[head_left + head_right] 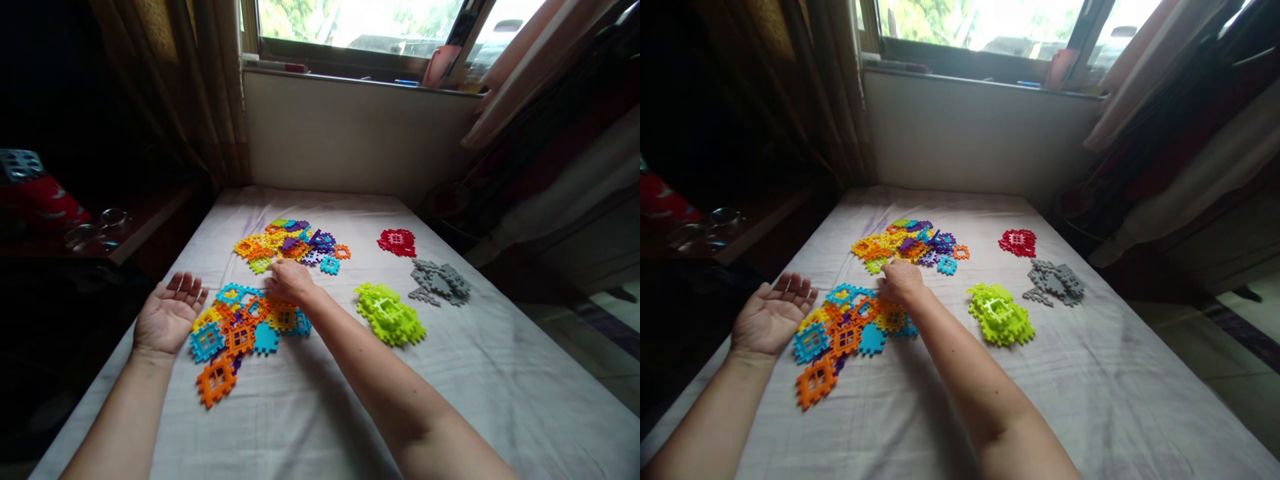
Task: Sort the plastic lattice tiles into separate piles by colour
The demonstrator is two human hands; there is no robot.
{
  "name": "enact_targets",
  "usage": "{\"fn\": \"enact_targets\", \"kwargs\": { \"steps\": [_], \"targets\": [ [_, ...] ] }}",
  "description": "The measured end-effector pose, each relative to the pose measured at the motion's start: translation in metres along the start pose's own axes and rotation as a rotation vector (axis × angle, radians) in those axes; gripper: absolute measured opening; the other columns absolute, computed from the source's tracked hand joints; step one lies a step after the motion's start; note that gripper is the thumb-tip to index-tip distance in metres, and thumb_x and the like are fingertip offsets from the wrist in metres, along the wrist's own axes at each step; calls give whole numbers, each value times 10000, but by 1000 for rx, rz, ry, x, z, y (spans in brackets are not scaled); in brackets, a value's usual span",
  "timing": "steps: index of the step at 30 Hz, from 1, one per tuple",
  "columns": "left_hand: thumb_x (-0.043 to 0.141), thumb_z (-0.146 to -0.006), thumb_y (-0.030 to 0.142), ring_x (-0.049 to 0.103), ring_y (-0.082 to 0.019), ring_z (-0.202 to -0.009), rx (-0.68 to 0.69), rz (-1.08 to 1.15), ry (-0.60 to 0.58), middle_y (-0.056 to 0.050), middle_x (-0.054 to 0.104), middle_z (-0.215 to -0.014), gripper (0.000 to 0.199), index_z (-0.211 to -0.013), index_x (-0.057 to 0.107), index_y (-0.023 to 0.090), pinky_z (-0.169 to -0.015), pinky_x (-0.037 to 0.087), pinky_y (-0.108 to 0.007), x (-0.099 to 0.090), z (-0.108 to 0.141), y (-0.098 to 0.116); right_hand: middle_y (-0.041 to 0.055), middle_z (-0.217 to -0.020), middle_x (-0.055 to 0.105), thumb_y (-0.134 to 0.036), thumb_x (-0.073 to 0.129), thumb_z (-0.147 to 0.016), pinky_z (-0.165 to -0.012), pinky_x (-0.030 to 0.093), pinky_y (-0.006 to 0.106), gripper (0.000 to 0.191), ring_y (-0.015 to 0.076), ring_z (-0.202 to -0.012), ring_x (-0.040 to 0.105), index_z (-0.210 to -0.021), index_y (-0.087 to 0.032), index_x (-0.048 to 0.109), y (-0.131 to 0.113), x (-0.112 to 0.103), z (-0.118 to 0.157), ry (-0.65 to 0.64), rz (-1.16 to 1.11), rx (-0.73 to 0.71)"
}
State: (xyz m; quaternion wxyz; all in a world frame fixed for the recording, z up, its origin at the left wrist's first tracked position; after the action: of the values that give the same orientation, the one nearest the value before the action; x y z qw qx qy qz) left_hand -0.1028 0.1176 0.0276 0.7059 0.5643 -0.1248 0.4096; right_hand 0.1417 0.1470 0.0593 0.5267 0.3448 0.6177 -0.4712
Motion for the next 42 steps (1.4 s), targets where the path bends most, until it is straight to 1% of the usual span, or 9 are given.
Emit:
{"fn": "enact_targets", "kwargs": {
  "steps": [7, 11, 14, 19, 23, 27, 30, 34, 42],
  "targets": [
    [517, -883, 291, 699, -192, -905, 10, 3, -7, -41, 746, -904, 179, -874, 679, 214, -811, 592, -383, -2, -2, 0, 167, -1267, 617, -521, 563, -908, -898, 511, 367, 465, 278, -1167, 578, -1193, -164, 654, -25, 15, -39, 48, -54, 216],
    [508, -890, 282, 695, -186, -917, 7, -1, -4, -46, 743, -921, 189, -883, 681, 206, -832, 588, -385, -2, -3, 1, 159, -1258, 614, -391, 608, -882, -909, 500, 337, 378, 268, -1165, 580, -1173, -157, 663, -22, 14, -32, 31, -62, 202],
    [500, -902, 285, 700, -178, -898, 4, -6, -2, -42, 738, -923, 199, -885, 679, 200, -826, 591, -369, -2, -3, 1, 139, -1226, 632, -431, 651, -851, -918, 494, 331, 399, 261, -1127, 602, -1162, -182, 666, -12, 12, -11, 6, -109, 151],
    [478, -909, 286, 706, -178, -887, 4, -21, 1, -37, 736, -901, 214, -868, 673, 209, -811, 597, -346, -1, -2, 1, 113, -1238, 640, -469, 687, -837, -979, 467, 346, 482, 246, -1152, 594, -1245, -221, 619, 27, -8, 49, 137, -206, 199],
    [450, -917, 275, 708, -177, -871, 1, -35, 18, -42, 736, -860, 242, -877, 681, 212, -781, 607, -334, 1, 0, 1, 104, -1260, 654, -428, 696, -830, -939, 490, 326, 479, 234, -1100, 640, -1257, -223, 626, 89, -42, 103, 167, -242, 395],
    [437, -919, 270, 708, -173, -834, 11, -42, 31, -43, 732, -835, 247, -889, 673, 203, -752, 618, -324, 3, 2, 2, 120, -1172, 717, -518, 687, -802, -873, 514, 347, 501, 279, -1038, 680, -1195, -207, 680, 158, -67, 143, 107, -211, 630],
    [444, -917, 273, 712, -171, -814, 18, -55, 31, -41, 727, -827, 230, -890, 663, 207, -738, 621, -309, 3, 4, 2, 111, -1126, 740, -549, 675, -789, -846, 521, 338, 529, 275, -1015, 689, -1184, -198, 688, 188, -66, 157, -31, -228, 688],
    [489, -898, 281, 717, -181, -806, 16, -70, 4, -44, 727, -840, 182, -897, 666, 238, -719, 633, -316, 4, 5, 2, 135, -1160, 727, -513, 719, -753, -826, 520, 307, 630, 247, -981, 698, -1265, -151, 650, 196, -54, 157, -157, -279, 672],
    [407, -938, 276, 722, -180, -790, 5, -49, 30, -41, 732, -830, 281, -884, 677, 221, -677, 648, -322, 5, 6, 1, 143, -1233, 697, -399, 777, -722, -870, 522, 329, 677, 256, -993, 700, -1342, -181, 614, 186, -57, 158, -131, -203, 669]
  ]
}}
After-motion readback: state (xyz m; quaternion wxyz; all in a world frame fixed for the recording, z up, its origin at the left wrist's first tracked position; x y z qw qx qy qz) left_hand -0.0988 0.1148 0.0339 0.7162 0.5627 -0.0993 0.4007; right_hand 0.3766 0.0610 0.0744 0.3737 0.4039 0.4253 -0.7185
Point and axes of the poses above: each hand's wrist, its own z-axis away from the middle knuckle, its own x-axis out of the palm, y = z × x, the point moved 2 cm from there along -z, towards the middle knuckle
